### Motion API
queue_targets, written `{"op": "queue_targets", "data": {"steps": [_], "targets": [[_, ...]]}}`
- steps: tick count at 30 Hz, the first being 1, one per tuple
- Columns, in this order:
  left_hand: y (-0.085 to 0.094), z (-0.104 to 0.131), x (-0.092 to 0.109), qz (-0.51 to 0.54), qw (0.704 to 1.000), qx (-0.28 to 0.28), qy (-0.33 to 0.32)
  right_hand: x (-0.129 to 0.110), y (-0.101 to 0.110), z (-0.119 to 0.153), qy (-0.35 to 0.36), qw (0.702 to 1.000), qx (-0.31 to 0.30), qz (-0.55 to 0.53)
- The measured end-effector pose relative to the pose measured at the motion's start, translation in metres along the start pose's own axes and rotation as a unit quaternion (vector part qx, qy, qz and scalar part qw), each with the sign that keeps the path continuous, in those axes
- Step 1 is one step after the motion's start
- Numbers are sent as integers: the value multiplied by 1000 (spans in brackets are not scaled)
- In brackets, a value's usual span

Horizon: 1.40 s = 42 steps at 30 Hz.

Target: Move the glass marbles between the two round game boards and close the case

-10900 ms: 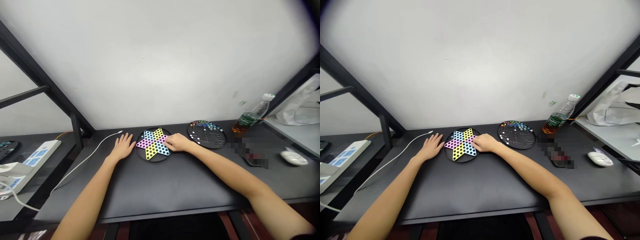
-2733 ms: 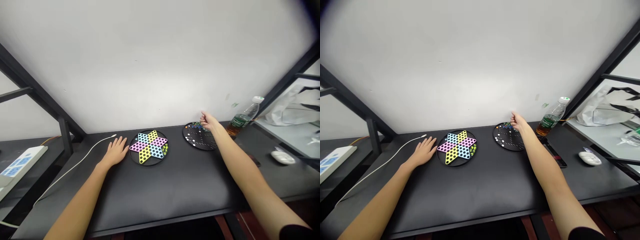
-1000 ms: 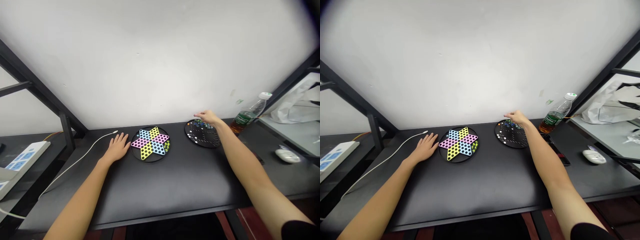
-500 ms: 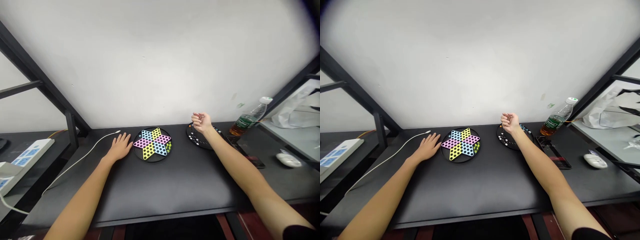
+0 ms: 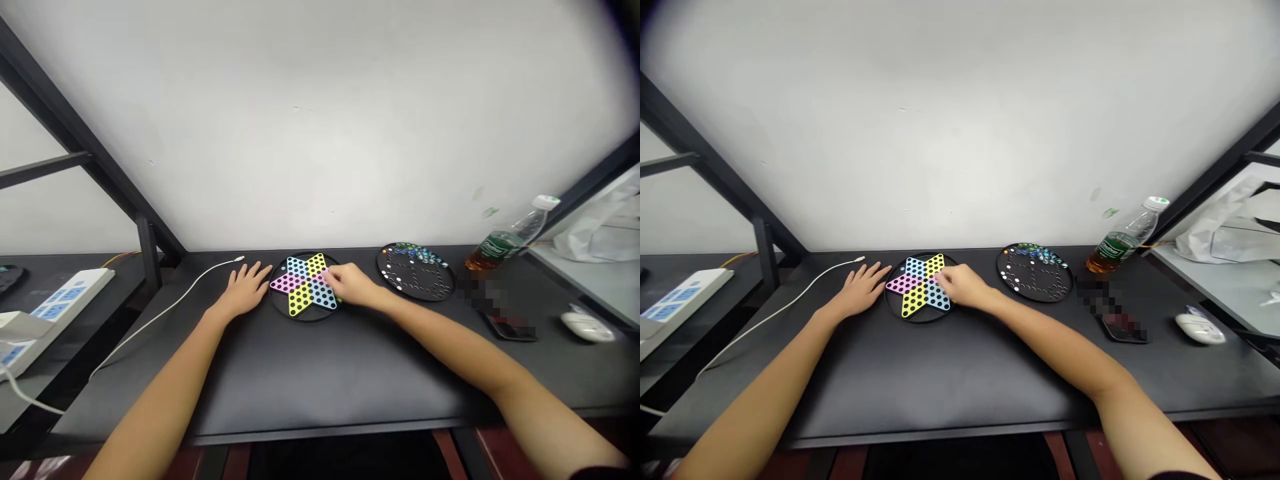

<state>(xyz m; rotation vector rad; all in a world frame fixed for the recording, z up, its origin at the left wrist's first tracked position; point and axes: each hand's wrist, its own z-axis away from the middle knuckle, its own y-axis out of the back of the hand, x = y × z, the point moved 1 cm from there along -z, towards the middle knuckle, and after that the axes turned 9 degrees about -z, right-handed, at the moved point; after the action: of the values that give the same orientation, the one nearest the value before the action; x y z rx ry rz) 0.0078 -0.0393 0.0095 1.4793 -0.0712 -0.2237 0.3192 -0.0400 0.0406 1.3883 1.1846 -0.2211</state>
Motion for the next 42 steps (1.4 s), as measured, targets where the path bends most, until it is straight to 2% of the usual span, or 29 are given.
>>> {"op": "queue_targets", "data": {"steps": [2,4,8,17,26,34,42], "targets": [[-1,0,0,-5,1000,-1,-3,-23,-28,5,60,986,-76,134],[-2,0,0,-6,1000,2,-5,-38,-46,8,84,965,-124,216],[-2,0,0,-4,1000,3,-2,-51,-54,4,73,948,-133,281],[-3,0,2,-10,1000,3,-2,-55,-47,-2,57,939,-171,293],[-4,-1,3,-18,1000,2,1,-44,-53,-1,103,935,-164,296],[-3,-1,3,-12,1000,1,0,-39,-59,-2,142,936,-134,292],[-2,0,4,-17,1000,-6,2,-35,-58,-3,156,945,-146,246]]}}
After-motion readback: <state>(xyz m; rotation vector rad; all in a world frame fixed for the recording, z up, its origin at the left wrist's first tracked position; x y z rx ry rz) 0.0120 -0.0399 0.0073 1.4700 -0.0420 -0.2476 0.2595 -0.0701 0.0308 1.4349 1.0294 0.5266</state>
